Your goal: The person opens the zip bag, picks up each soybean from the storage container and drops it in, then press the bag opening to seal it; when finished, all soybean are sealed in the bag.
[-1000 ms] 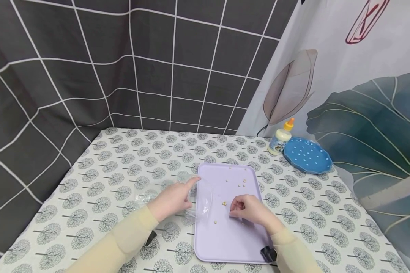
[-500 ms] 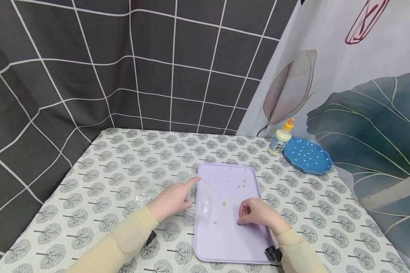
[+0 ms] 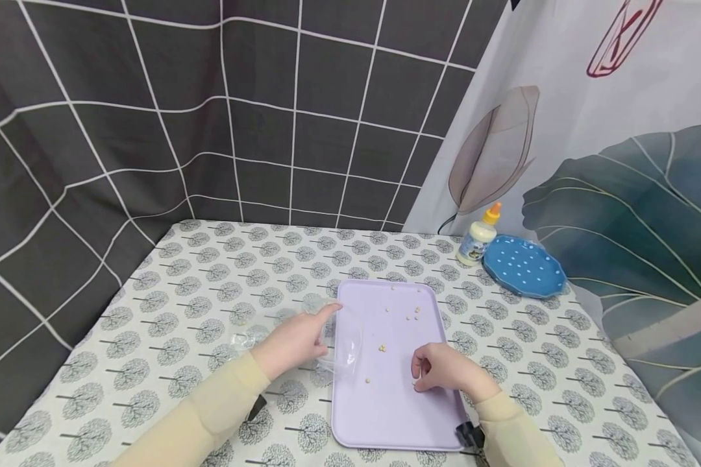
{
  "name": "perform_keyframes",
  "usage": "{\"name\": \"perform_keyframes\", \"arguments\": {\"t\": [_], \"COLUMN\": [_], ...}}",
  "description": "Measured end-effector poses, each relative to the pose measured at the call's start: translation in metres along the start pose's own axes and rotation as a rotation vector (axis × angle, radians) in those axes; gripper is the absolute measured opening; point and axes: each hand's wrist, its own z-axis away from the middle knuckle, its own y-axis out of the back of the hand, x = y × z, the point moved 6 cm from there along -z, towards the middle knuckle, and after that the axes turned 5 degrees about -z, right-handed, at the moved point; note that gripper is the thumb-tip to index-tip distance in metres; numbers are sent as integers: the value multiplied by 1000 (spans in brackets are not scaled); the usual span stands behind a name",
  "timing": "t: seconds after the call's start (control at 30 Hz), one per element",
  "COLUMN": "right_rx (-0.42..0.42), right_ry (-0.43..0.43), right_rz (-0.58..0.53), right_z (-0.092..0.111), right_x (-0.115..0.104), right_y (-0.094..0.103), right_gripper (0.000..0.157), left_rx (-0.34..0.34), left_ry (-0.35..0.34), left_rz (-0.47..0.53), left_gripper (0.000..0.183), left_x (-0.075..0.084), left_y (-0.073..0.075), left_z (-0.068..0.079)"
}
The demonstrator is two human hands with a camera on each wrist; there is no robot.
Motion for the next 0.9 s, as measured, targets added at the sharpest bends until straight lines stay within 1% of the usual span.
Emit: {"name": "perform_keyframes", "arguments": {"t": [0.2,0.43,0.63,0.77,0.9], "right_rx": [30,23,40,75,134], "right_ry": [2,48,80,78,85], "right_rz": [10,20,40,25,-40], "right_z": [-4,-9,-9,-12,-18], "right_x": [-4,-7,-10,-10,-13], "right_y": [-2,-6,-5,-5,-2], "right_gripper": [23,23,21,18,14], "left_rx": [-1,-2,-4,1,-1], "left_ry": [0,-5,-5,-6,-2], "left_rz": [-6,9,14,5,-8], "left_gripper": [82,81,80,81,82], "left_x": [1,1,0,1,1], "left_y": [0,0,-1,0,0], "left_z": [1,1,1,1,0]}}
